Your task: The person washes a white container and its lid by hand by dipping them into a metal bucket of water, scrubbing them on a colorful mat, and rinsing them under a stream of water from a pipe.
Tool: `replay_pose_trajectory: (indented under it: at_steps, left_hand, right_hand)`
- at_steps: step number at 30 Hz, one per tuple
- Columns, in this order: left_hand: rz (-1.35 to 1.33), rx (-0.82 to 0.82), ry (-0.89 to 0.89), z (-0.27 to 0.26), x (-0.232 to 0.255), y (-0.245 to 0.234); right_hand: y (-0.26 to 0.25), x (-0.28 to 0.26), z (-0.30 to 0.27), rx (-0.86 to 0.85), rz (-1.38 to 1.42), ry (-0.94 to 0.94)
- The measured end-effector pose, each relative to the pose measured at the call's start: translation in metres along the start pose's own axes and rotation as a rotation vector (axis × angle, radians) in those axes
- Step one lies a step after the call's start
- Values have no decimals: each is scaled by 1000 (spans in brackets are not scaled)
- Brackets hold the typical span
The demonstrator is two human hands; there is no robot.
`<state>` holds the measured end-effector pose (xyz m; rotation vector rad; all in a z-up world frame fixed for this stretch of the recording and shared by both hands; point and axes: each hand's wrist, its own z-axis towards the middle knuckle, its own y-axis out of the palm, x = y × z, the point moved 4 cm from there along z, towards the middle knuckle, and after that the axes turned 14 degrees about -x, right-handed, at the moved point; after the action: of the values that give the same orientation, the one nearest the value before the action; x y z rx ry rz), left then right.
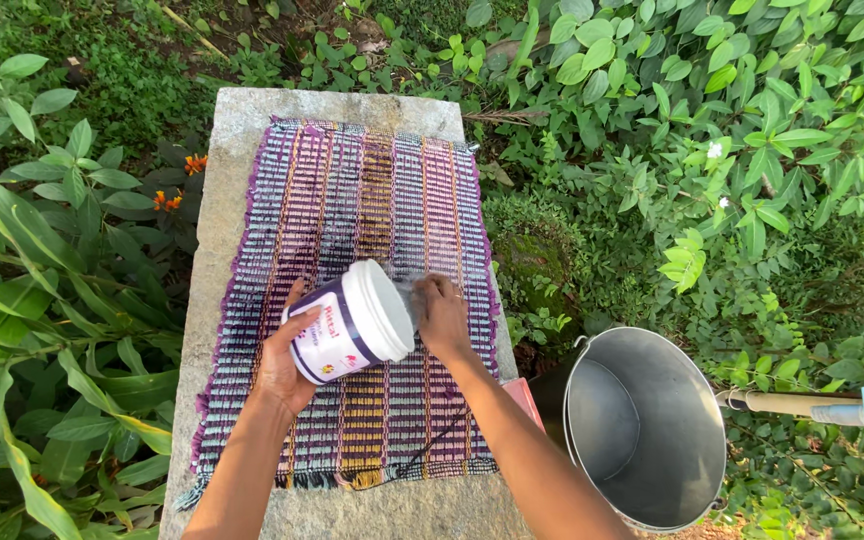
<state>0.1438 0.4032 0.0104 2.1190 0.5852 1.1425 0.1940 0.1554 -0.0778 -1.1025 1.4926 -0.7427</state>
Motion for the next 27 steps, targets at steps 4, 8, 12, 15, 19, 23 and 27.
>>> replay_pose_trajectory:
  at_steps: [4,8,12,15,19,23,27]
  left_hand:
    - [103,-42,-36,3,0,14]
    - [161,6,-126,1,2,30]
    - [177,-23,-115,2,4,42]
    - [193,-27,-119,5,5,42]
    - [202,-52,-94,12,6,38]
    - [189,-73,-46,13,8,33]
    - [219,1,-99,12,12,31]
  right_hand:
    - [-18,-15,-7,4,-113,50]
    - [-30,-47,-17,-294,-195,38]
    - [-38,-25,-7,-279,-343,197]
    - [-19,-6,2,-248,-158,411]
    - [2,-9,18,-253,-515,30]
    - [-13,20,15,-160,-332,502]
    - [-3,6,15,100,-205,285]
